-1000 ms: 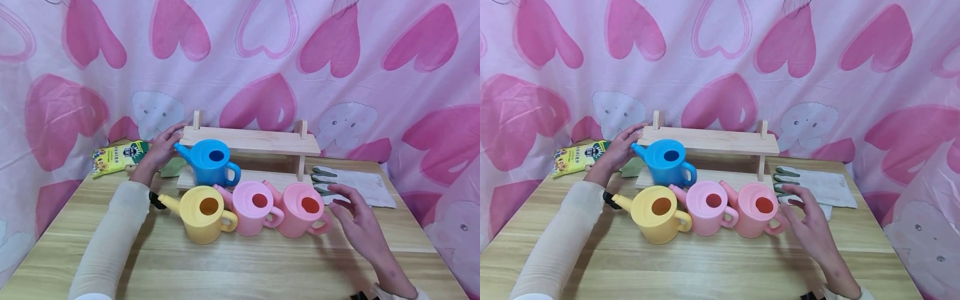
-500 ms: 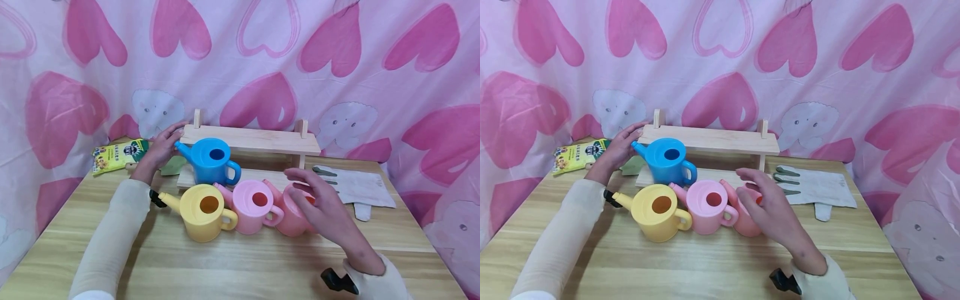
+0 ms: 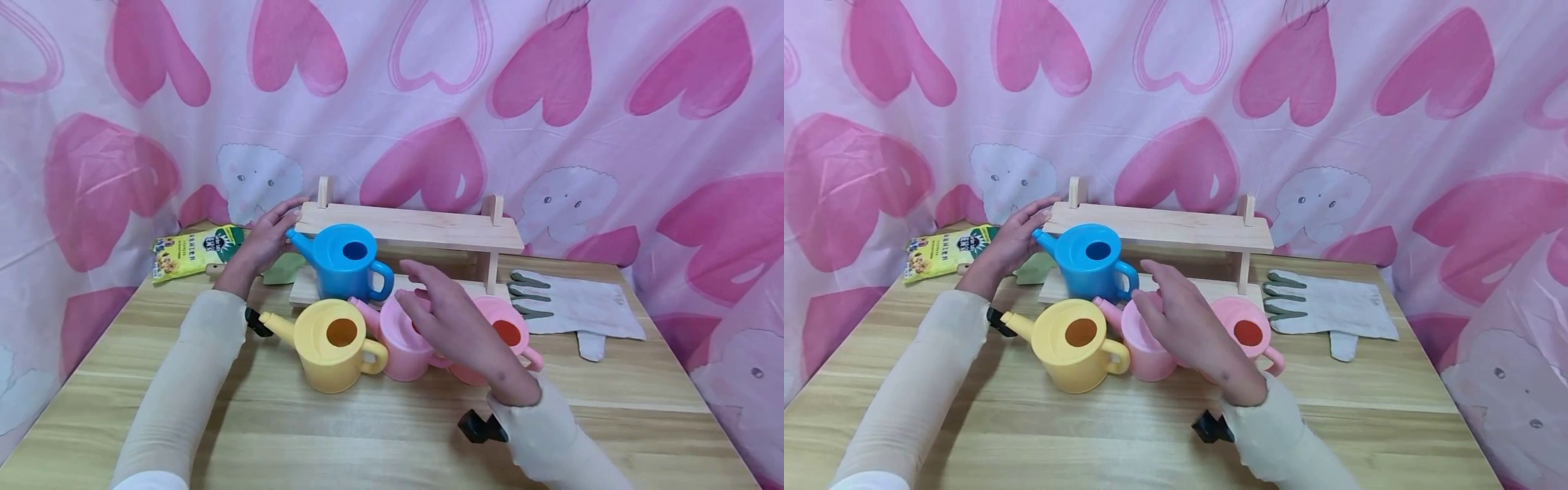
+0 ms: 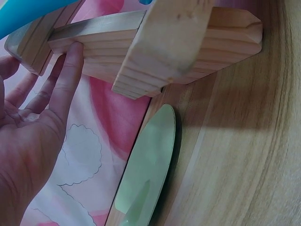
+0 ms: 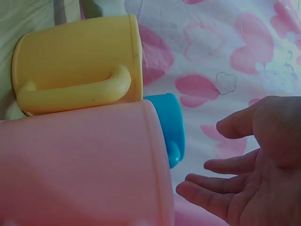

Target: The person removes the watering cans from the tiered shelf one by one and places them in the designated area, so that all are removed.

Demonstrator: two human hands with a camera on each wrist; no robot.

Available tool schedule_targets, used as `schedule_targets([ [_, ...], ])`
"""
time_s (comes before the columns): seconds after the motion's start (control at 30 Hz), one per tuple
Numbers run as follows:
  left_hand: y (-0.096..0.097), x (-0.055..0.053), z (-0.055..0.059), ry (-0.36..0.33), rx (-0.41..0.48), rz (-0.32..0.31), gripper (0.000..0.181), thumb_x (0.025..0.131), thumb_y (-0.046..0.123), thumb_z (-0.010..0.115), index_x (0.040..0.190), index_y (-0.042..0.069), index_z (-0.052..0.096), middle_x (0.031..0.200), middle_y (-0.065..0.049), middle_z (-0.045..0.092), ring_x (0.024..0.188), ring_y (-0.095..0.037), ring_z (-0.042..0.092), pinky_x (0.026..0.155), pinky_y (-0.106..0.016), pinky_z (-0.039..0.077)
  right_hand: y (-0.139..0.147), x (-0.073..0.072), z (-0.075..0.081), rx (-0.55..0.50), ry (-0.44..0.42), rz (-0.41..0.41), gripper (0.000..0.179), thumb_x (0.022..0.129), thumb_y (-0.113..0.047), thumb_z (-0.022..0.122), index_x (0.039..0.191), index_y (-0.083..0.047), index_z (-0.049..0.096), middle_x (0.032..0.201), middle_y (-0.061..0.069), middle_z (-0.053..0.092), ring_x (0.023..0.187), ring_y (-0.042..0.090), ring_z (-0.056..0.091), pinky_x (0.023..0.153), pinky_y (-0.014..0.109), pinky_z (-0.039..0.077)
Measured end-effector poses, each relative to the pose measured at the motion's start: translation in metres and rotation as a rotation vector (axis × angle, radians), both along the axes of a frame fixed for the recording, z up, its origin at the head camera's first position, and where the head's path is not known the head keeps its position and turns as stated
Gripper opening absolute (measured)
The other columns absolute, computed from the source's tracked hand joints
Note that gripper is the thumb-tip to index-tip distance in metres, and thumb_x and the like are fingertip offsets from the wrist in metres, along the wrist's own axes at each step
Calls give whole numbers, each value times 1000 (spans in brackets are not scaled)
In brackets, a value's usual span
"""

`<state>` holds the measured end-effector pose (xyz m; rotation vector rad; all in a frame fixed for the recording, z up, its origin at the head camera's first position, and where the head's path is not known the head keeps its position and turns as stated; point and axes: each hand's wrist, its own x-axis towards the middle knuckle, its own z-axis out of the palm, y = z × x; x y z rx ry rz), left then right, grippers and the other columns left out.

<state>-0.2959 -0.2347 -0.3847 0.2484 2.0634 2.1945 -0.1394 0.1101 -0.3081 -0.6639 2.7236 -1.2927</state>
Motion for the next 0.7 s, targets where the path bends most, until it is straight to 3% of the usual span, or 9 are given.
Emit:
schedule_targets([
  [0.33, 0, 1, 2, -13, 26, -6, 56, 110, 35, 51, 160, 16, 37, 150, -11, 46, 111, -16, 63, 79, -28, 59, -24, -24, -3, 39, -23, -3, 50, 106, -22, 61, 152, -11, 48, 142, 6, 57, 128, 24, 57, 92, 42, 57],
  [0.7, 2, 0, 1, -3, -16, 12, 55, 110, 37, 50, 160, 18, 39, 153, -13, 45, 111, -17, 63, 80, -29, 60, -35, -37, -4, 85, -16, 18, 41, 106, -16, 61, 145, -8, 56, 131, 6, 63, 112, 21, 61, 87, 37, 59],
])
